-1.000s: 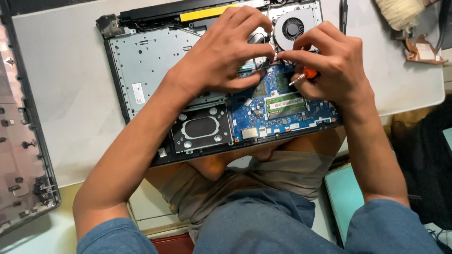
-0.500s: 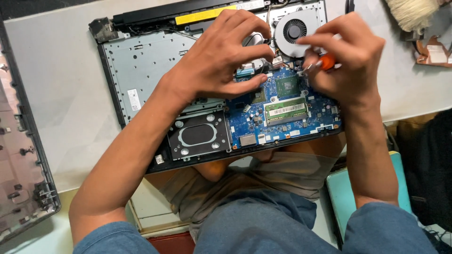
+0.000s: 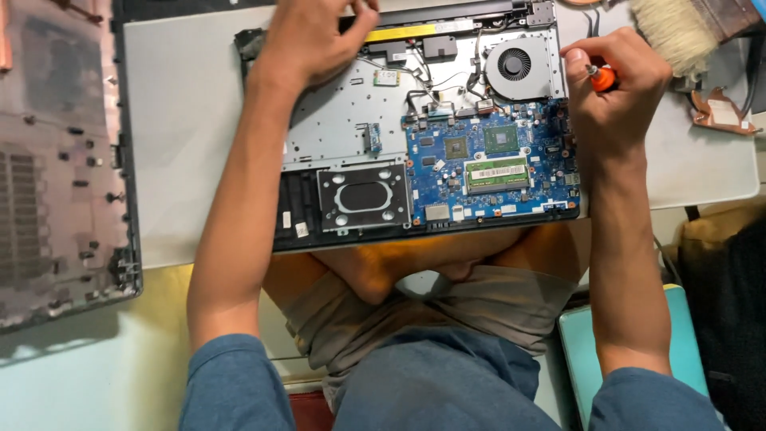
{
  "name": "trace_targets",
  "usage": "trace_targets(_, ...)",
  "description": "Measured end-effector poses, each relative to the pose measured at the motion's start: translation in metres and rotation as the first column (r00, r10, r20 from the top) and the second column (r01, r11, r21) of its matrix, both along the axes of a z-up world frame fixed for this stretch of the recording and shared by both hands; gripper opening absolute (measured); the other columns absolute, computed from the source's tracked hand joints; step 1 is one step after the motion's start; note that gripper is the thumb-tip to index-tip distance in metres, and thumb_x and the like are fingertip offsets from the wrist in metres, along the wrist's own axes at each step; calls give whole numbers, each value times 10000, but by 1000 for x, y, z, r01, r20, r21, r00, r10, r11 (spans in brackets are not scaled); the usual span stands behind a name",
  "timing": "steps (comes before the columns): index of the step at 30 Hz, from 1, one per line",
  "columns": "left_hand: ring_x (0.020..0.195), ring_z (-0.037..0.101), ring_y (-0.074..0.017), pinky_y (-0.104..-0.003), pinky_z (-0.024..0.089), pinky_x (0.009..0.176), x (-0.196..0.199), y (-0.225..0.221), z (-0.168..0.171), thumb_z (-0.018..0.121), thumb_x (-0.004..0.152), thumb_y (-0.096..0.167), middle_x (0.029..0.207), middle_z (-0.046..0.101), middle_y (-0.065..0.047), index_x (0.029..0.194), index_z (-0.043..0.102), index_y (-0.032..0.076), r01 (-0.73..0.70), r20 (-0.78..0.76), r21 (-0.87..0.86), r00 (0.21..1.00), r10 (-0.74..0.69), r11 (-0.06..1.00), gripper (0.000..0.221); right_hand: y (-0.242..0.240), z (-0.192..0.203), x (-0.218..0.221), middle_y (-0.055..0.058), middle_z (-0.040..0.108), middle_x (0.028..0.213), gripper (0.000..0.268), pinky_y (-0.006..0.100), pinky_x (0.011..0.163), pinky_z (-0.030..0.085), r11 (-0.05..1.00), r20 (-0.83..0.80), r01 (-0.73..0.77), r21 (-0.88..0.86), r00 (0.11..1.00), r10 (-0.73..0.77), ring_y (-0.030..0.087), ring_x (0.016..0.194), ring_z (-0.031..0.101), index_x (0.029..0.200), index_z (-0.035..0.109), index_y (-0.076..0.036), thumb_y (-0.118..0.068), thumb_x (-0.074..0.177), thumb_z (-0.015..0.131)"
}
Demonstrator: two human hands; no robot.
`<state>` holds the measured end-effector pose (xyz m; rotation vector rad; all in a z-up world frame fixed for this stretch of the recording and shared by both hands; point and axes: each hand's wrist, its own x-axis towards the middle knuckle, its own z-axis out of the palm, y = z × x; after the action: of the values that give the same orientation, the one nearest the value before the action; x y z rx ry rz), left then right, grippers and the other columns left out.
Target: The person disassembles the internal components of a laptop by removing screws with a screwdriver and detaching various ribbon cables and hardware modules from the motherboard by hand.
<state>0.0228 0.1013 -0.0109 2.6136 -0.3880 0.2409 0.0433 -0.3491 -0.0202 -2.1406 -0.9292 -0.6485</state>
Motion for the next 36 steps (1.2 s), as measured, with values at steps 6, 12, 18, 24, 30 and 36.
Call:
trace_targets(6,1056,763,-276,-485,537,825,5,10,-20,920,1159,500,1147,773,-33,1355,771,230,81,131,-87,989,-69,993,366,-19,-37,25,150,725,867,483,428,732,467,999,74,-32,9,997,31,242,735,607,1071,870,70,-217,1391,652)
trace_targets(12,1119,788,-314,-527,552,887,-8,-2,-14,974,1109,483,1166,809,-95,1272,801,236,-46,65,-124,996,55,991,343,-9,-10,4,187,778,861,348,447,762,497,991,89,-122,-55,988,126,293,756,671,1028,913,109,-44,1250,693)
trace_targets(18,1091,638,-390,-567,573,942,-85,-28,26,681,1243,593,1253,645,-213,1462,574,86,-184,-171,286,956,239,940,562,-37,23,-57,139,769,833,293,372,728,495,977,144,-3,-211,989,34,220,714,664,1055,912,73,31,1297,753)
trace_targets(24,1194,656,-447,-619,556,980,-171,-38,45,548,1239,680,1326,658,-220,1479,543,115,-401,-389,283,783,486,871,614,-26,61,-198,-8,771,1213,503,484,710,576,733,-121,272,-623,893,-434,311,910,801,1444,864,-325,-714,1176,693)
trace_targets(30,1130,779,-486,-642,636,900,-246,-46,38,463,1190,831,1218,810,-239,1340,684,29,-441,-527,380,620,582,813,846,29,80,-188,141,601,1475,1095,683,826,628,696,-455,-28,-717,775,-438,508,1088,786,1828,435,-126,-871,1025,431)
trace_targets(36,972,794,-422,-586,576,860,-298,-90,59,504,1220,767,986,817,-191,886,711,23,-394,-613,269,634,471,879,842,78,114,-111,229,520,1633,995,591,873,687,568,-508,-222,-793,755,-415,463,1158,772,1859,340,-259,-839,1063,487)
